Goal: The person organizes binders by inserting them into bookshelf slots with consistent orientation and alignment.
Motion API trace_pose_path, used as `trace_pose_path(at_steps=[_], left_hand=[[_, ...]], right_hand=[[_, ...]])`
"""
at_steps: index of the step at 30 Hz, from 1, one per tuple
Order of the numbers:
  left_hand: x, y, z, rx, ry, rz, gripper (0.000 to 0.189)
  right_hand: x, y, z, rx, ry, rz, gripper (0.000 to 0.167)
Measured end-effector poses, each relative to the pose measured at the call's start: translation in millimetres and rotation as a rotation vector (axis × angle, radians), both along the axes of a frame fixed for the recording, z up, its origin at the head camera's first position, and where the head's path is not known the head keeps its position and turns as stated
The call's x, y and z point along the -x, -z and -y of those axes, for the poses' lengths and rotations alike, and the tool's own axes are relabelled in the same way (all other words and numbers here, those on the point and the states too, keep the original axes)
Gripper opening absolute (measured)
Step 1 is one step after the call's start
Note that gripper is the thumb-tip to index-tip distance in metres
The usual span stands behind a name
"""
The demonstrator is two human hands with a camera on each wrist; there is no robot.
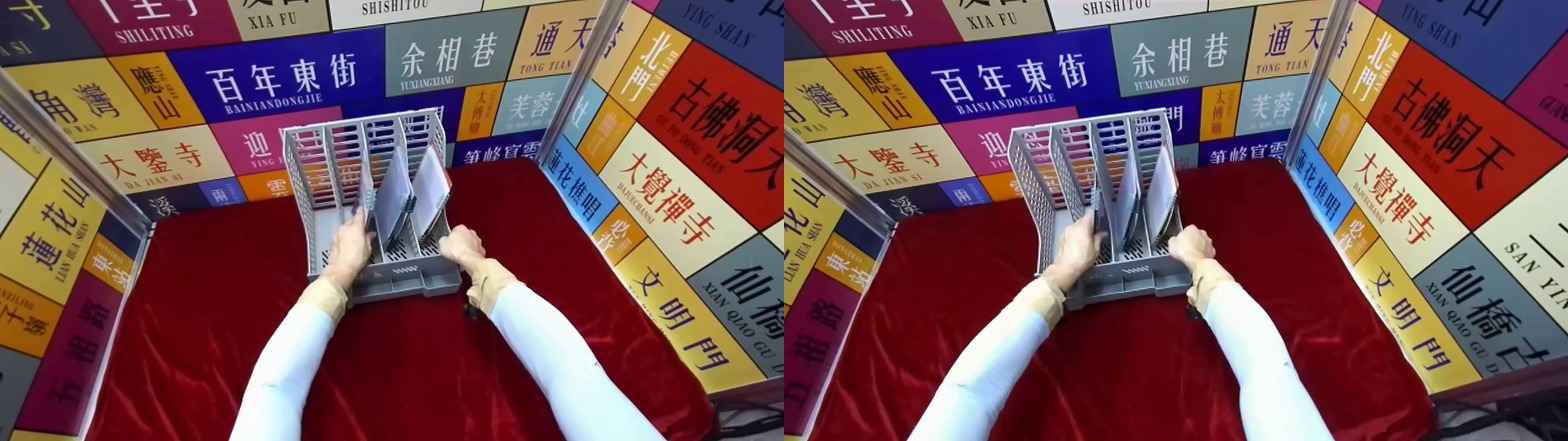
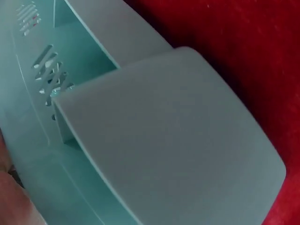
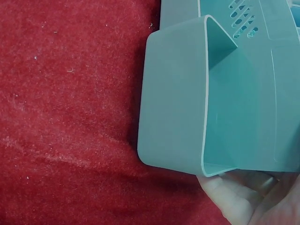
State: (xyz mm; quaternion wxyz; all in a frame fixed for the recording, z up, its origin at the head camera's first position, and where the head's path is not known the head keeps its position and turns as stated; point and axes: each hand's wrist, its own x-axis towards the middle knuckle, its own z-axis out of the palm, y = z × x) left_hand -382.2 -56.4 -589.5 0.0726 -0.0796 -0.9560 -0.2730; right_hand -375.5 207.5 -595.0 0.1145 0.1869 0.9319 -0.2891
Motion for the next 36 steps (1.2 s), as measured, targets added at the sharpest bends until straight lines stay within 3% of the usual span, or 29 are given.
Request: trace_pose_path(at_steps=[6,12,18,22,27,29,31,33,36], left_hand=[[10.9,-2.6,1.2,0.087,-0.004,0.065,0.076],[17.1,-9.4,2.7,0.182,-0.011,0.142,0.052],[21.0,-14.9,5.4,0.191,0.014,0.178,0.039],[24.4,-25.6,7.6,0.181,0.059,0.247,0.036],[24.8,-41.5,11.9,0.181,0.175,0.340,0.053],[25.0,-43.9,13.2,0.191,0.202,0.337,0.051],[25.6,-43.2,14.0,0.217,0.199,0.299,0.033],[26.2,-40.0,14.5,0.246,0.174,0.259,0.016],[26.2,-35.7,14.8,0.269,0.130,0.209,0.016]], right_hand=[[0.0,-0.4,1.9,-0.004,0.006,-0.013,0.036],[1.7,0.5,5.0,0.001,0.005,-0.005,0.036],[1.2,0.5,5.9,0.001,0.005,-0.011,0.037],[0.2,-1.0,4.2,0.007,0.007,-0.011,0.034],[-1.1,-2.3,1.2,0.007,0.014,-0.013,0.032],[-1.8,-2.4,0.6,0.007,0.019,-0.018,0.032],[-2.1,-1.7,0.3,0.008,0.022,-0.018,0.033],[-2.2,-1.0,0.2,0.006,0.018,-0.016,0.033],[-1.4,0.1,-0.1,0.000,0.015,-0.008,0.034]])
